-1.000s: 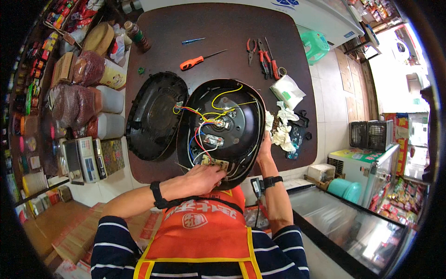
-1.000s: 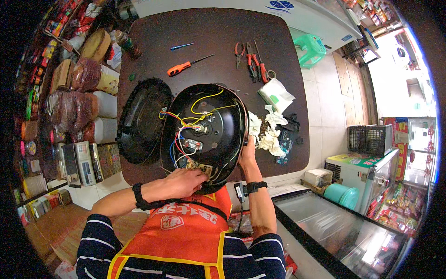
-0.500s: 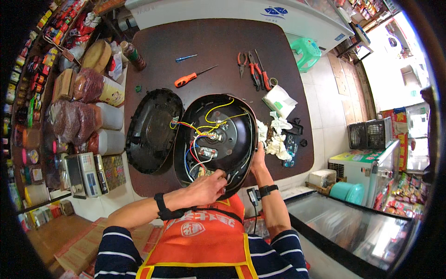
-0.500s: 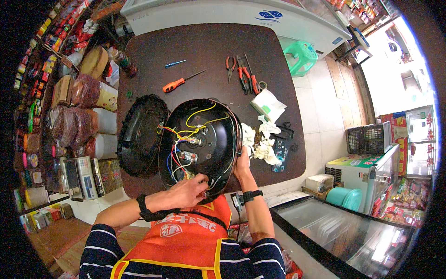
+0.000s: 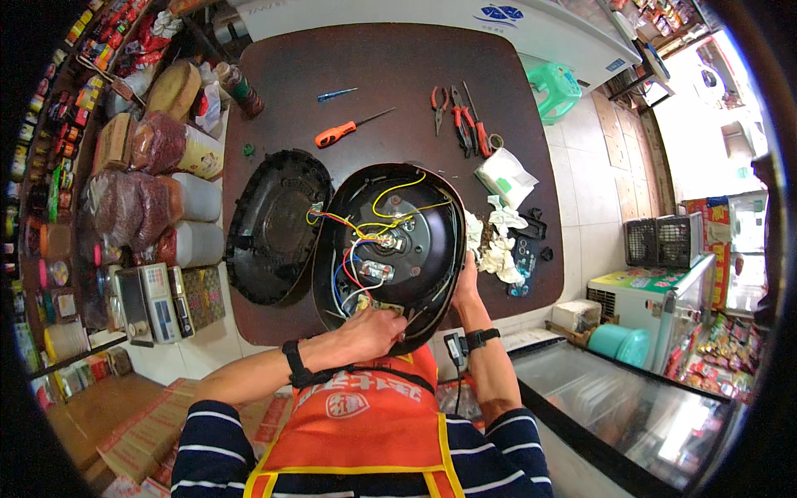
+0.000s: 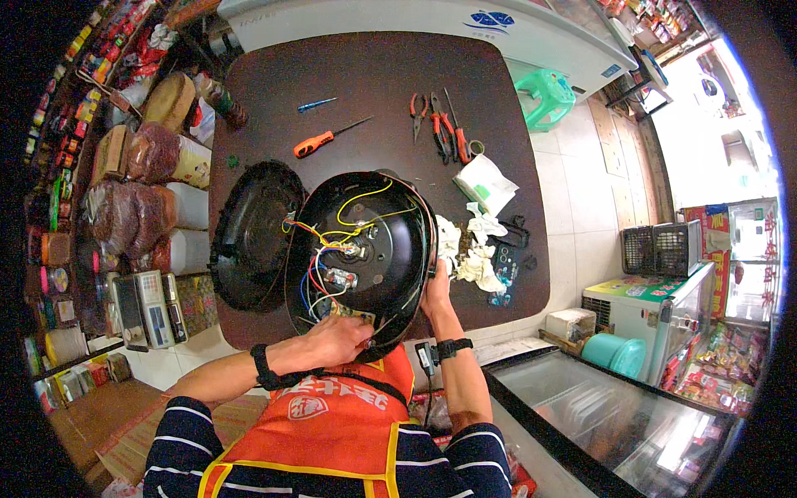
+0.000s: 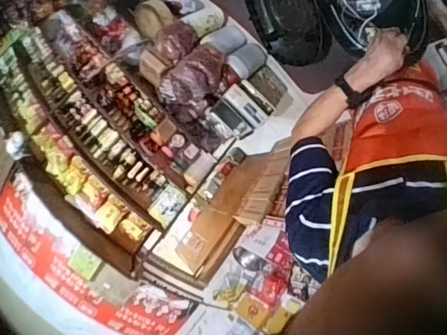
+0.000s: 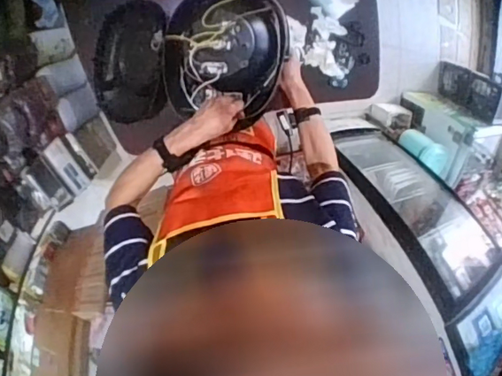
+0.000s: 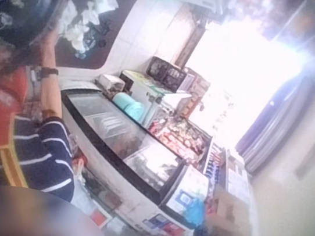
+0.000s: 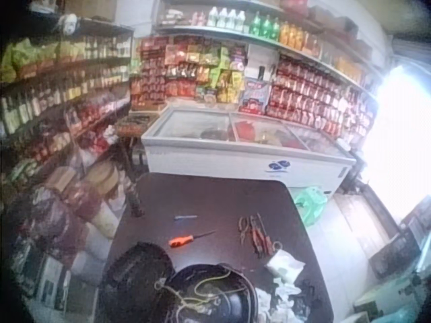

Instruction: The person repairs a rice cooker by opening its base, manipulating internal wires and components with a screwdriver and pliers, and repeatedly testing connections. The person also opens and closes the cooker lid during the process.

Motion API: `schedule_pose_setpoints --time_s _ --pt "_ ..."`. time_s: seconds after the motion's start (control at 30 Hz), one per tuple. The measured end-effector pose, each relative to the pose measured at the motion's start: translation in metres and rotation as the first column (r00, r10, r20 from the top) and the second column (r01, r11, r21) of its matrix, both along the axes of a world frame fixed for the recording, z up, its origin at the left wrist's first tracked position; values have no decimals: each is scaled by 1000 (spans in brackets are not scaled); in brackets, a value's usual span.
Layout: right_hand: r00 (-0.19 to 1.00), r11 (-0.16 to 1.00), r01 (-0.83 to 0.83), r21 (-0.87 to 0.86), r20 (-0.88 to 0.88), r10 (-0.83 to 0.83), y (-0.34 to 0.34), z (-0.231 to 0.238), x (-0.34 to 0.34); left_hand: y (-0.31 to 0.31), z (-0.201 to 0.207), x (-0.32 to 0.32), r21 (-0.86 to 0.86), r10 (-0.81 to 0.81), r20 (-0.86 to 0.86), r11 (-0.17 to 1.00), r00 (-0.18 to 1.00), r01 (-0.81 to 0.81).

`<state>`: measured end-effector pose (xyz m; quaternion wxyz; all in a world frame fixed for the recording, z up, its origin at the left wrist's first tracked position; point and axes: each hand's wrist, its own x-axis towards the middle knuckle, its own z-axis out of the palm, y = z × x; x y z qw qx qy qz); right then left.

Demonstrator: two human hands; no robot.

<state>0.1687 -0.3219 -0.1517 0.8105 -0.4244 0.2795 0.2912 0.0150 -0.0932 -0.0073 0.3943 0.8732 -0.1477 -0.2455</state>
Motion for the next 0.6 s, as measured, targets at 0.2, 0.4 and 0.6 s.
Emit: schedule_pose_setpoints --time_s 0.2,0.4,0.6 --pt "1000 1000 -2 -23 16 2 0 -2 0 -5 -8 0 25 27 56 999 998 -29" --pt "1000 1000 -5 -6 25 5 -3 -7 -1 -6 -6 0 32 -23 7 999 1000 23" --pt "1000 1000 -16 22 4 16 -3 -8 0 -4 -5 -2 10 6 -10 1000 1000 -5"
